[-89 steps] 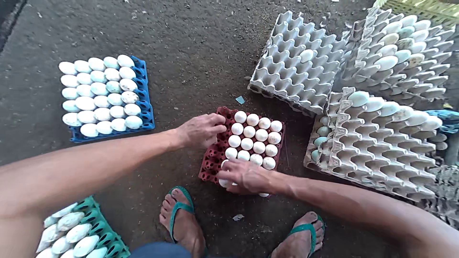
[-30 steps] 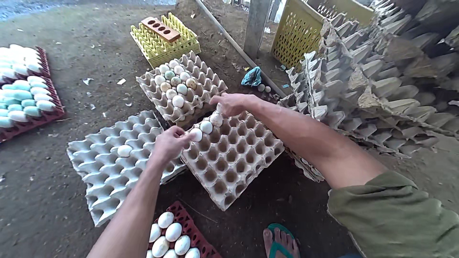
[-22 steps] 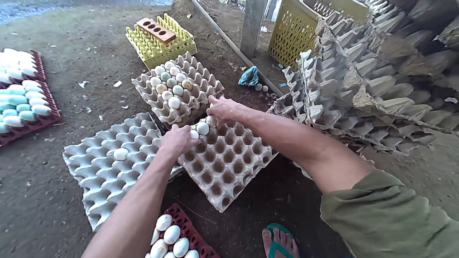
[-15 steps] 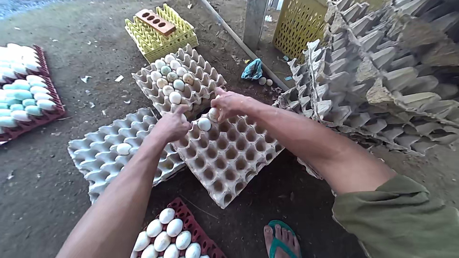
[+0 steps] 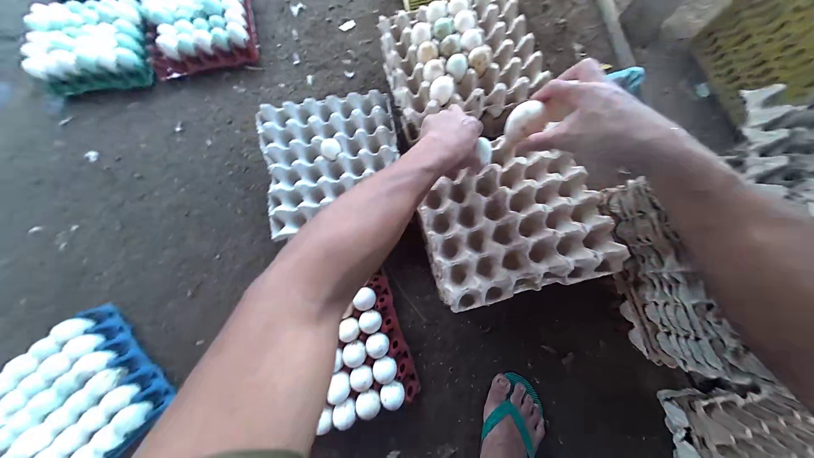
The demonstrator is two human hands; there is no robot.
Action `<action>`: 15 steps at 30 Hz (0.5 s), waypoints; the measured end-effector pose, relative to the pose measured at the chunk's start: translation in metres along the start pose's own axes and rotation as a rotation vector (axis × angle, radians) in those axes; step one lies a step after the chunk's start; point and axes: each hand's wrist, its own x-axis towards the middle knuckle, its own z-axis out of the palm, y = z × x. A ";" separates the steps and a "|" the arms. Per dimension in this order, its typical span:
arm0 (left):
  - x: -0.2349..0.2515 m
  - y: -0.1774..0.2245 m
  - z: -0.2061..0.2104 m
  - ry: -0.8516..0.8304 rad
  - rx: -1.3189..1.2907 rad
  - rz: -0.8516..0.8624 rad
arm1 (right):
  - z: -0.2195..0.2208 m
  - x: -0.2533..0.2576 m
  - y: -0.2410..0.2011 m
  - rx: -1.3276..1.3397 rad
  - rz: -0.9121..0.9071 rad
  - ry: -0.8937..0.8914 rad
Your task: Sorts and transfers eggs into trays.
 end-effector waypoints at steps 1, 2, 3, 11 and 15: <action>-0.010 -0.011 -0.005 0.015 -0.011 0.026 | -0.002 -0.003 -0.005 0.000 -0.015 0.008; -0.024 -0.026 -0.010 0.039 -0.014 0.052 | -0.003 -0.007 -0.011 0.003 -0.030 0.014; -0.043 -0.044 -0.015 0.069 -0.009 0.069 | -0.004 -0.011 -0.017 0.003 -0.041 0.022; -0.268 -0.211 0.056 -0.011 0.029 -0.152 | 0.010 -0.026 -0.066 0.028 -0.290 0.006; -0.338 -0.251 0.130 -0.153 -0.048 -0.351 | 0.029 -0.028 -0.106 -0.040 -0.420 -0.084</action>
